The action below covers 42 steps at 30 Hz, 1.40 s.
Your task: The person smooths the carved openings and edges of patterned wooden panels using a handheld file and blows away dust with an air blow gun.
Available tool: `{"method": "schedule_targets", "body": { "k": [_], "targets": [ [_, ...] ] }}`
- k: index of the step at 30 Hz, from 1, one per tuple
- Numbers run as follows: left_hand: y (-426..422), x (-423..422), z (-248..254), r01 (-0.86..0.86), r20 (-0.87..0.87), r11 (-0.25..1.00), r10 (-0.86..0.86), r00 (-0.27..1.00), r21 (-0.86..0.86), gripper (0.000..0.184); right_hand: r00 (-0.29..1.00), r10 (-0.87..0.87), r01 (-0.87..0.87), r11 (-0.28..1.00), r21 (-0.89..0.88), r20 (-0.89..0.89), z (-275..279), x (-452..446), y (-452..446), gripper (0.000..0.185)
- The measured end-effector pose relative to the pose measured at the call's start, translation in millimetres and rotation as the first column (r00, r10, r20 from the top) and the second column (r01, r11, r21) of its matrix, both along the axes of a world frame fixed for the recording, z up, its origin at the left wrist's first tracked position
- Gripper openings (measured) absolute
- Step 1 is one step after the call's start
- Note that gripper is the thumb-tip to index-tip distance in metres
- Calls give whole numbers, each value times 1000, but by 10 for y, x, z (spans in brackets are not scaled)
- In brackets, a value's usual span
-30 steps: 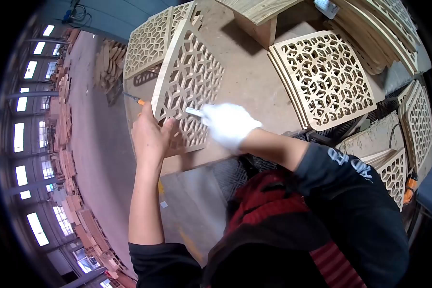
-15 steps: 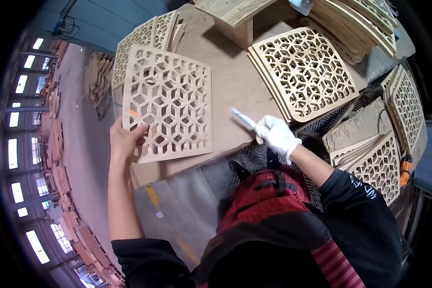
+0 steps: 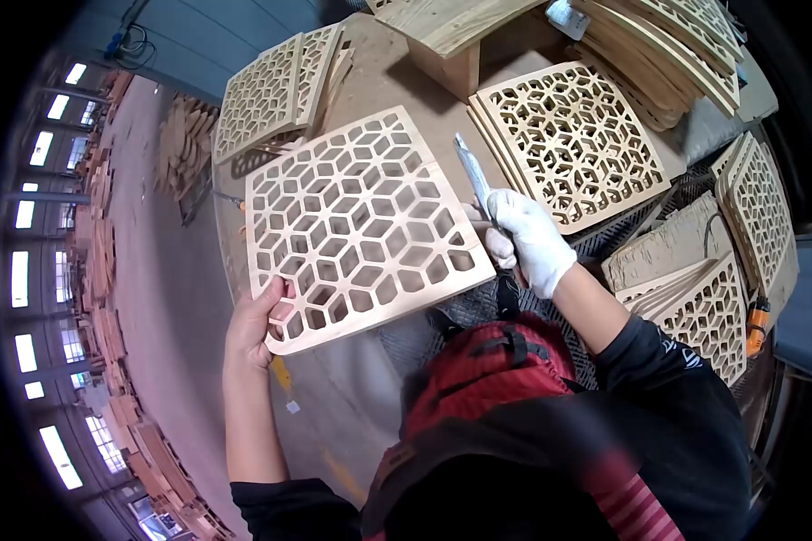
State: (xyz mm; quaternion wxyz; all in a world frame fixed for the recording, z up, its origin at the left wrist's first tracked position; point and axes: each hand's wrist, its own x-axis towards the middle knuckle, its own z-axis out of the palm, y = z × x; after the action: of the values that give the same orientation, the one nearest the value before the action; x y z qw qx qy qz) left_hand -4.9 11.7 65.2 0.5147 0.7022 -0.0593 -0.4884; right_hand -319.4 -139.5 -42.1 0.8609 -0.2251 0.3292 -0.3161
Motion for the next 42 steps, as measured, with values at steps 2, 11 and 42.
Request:
{"method": "schedule_targets", "body": {
  "k": [2,11,42],
  "targets": [
    [105,103,-112,47,-54,999,-48,997,-22,20,1000,14,-13,1000,18,-16,63,-30,9,17],
    [192,43,-135,20,-11,1000,-20,1000,12,25,999,15,-14,1000,4,-45,131,-7,29,18],
    [-180,332,779,336,148,942,-330,932,-13,37,936,301,-282,952,120,-183,47,319,479,25]
  ]
}}
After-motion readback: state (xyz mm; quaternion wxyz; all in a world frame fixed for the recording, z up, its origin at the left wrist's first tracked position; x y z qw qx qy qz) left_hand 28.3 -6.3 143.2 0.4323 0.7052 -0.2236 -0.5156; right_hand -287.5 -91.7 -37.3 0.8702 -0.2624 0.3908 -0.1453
